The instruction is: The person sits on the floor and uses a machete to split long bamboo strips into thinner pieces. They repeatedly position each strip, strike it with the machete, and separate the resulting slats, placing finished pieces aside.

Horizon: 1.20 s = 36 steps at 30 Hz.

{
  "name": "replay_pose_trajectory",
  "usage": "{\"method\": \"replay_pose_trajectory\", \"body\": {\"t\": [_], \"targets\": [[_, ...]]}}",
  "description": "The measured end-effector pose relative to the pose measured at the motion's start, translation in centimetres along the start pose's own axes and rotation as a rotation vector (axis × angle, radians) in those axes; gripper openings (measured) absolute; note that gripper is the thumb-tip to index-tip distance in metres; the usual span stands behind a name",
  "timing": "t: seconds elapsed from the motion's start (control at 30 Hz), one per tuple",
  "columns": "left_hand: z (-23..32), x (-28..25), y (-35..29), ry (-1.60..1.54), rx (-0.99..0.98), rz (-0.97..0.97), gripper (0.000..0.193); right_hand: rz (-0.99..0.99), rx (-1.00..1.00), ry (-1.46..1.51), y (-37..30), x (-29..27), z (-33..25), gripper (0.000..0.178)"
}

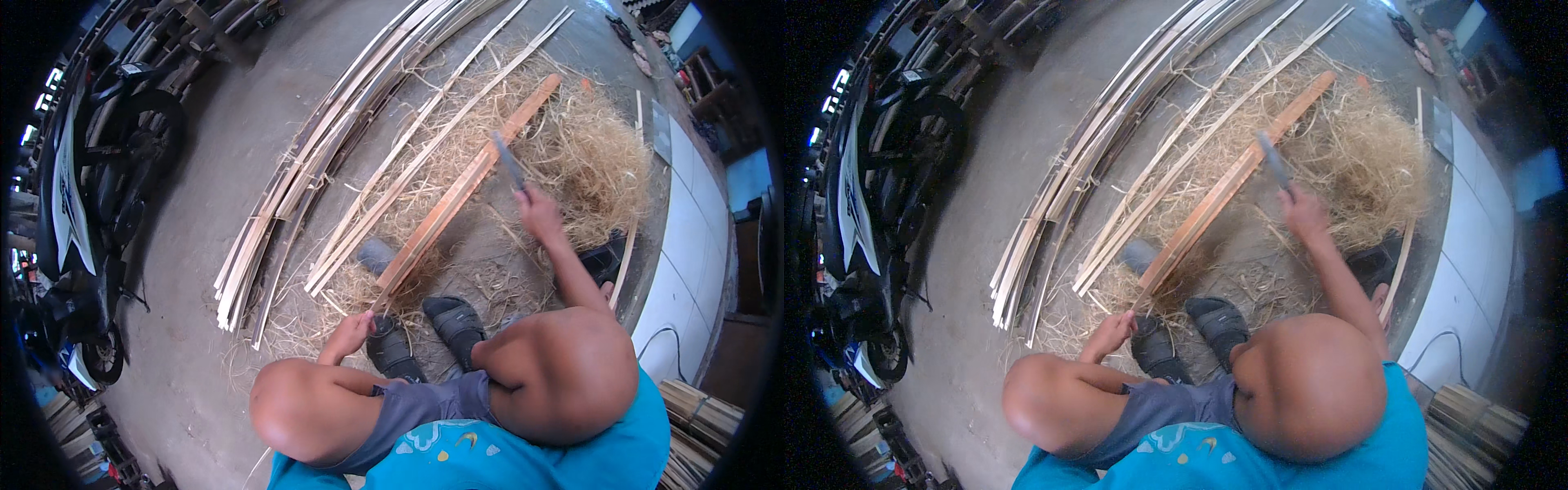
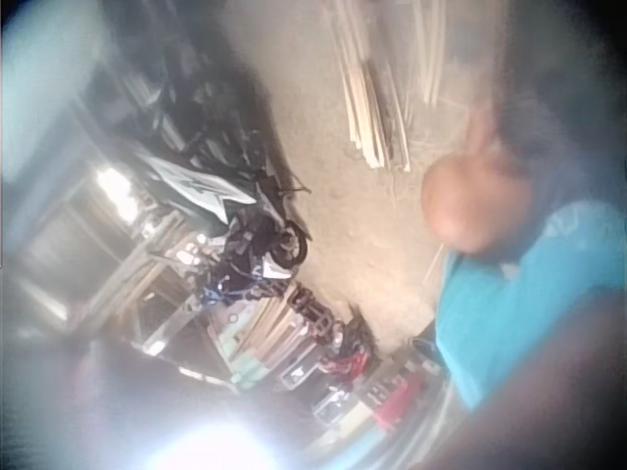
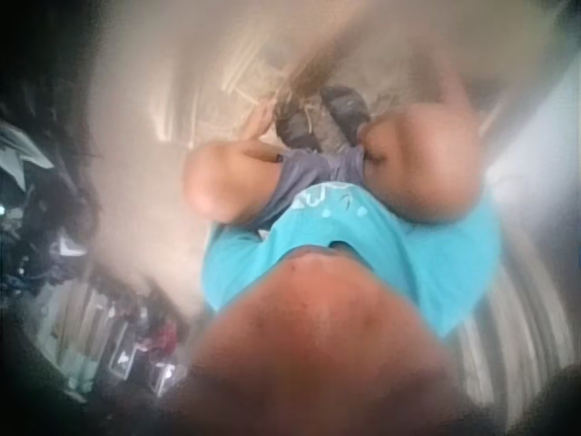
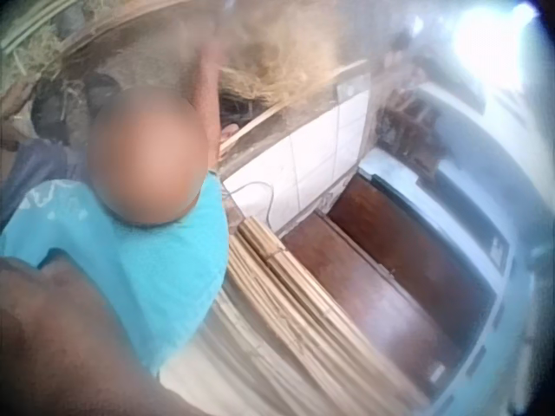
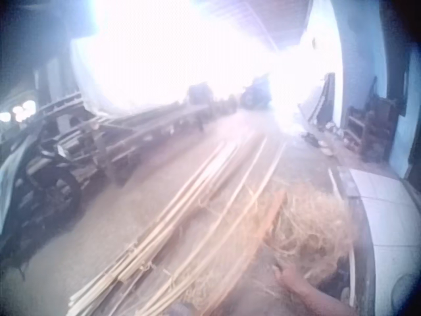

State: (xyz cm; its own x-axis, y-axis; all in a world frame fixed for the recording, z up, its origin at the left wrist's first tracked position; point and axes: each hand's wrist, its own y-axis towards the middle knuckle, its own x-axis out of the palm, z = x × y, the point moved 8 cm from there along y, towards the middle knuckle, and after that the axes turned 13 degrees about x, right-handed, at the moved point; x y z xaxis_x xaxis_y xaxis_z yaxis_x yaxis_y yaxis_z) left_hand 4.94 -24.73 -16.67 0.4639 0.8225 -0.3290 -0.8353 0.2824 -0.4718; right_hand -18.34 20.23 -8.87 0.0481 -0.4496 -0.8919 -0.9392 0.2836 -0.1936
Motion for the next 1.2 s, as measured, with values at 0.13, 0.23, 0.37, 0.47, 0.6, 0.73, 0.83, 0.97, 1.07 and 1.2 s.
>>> {"method": "replay_pose_trajectory", "body": {"t": [0.13, 0.23, 0.37, 0.47, 0.6, 0.73, 0.83, 0.97, 1.07, 1.2], "targets": [[-0.4, -0.4, -0.7, -0.380, -0.203, -0.001, 0.052, -0.423, -0.542, -0.032, -13.1, 11.1, -8.5, 0.045], [-8.4, -1.5, -5.9, -0.293, -0.251, 0.038, 0.050, -0.299, -0.473, 0.176, -12.3, 9.6, -5.6, 0.045], [-8.2, -1.4, -3.9, -0.395, -0.190, 0.054, 0.044, -0.190, -0.269, 0.256, -10.1, 7.4, -5.0, 0.042], [-0.5, -1.7, 1.9, -0.318, 0.003, 0.138, 0.038, -0.512, -0.687, 0.071, -16.9, 10.3, -8.9, 0.044], [-1.7, -3.1, 0.2, -0.060, 0.176, 0.146, 0.036, -0.235, -0.065, 0.227, -6.9, 4.5, -2.5, 0.045], [-3.2, -2.7, -0.6, -0.050, 0.021, 0.124, 0.032, -0.162, -0.125, 0.269, -7.1, 5.5, -1.8, 0.042], [2.2, -2.3, 1.9, 0.256, 0.188, 0.295, 0.033, -0.460, -0.387, 0.043, -16.2, 9.5, -7.4, 0.037], [3.9, -1.7, 1.7, 0.595, 0.234, 0.263, 0.038, -0.340, -0.269, 0.081, -12.0, 8.7, -4.2, 0.037], [0.6, -1.6, 0.7, 0.385, 0.212, 0.190, 0.043, -0.073, 0.083, 0.165, -5.1, 1.9, -0.8, 0.040], [1.6, 0.6, 3.0, -0.223, 0.046, 0.026, 0.048, -0.308, -0.254, 0.148, -9.8, 6.6, -4.7, 0.043]]}}
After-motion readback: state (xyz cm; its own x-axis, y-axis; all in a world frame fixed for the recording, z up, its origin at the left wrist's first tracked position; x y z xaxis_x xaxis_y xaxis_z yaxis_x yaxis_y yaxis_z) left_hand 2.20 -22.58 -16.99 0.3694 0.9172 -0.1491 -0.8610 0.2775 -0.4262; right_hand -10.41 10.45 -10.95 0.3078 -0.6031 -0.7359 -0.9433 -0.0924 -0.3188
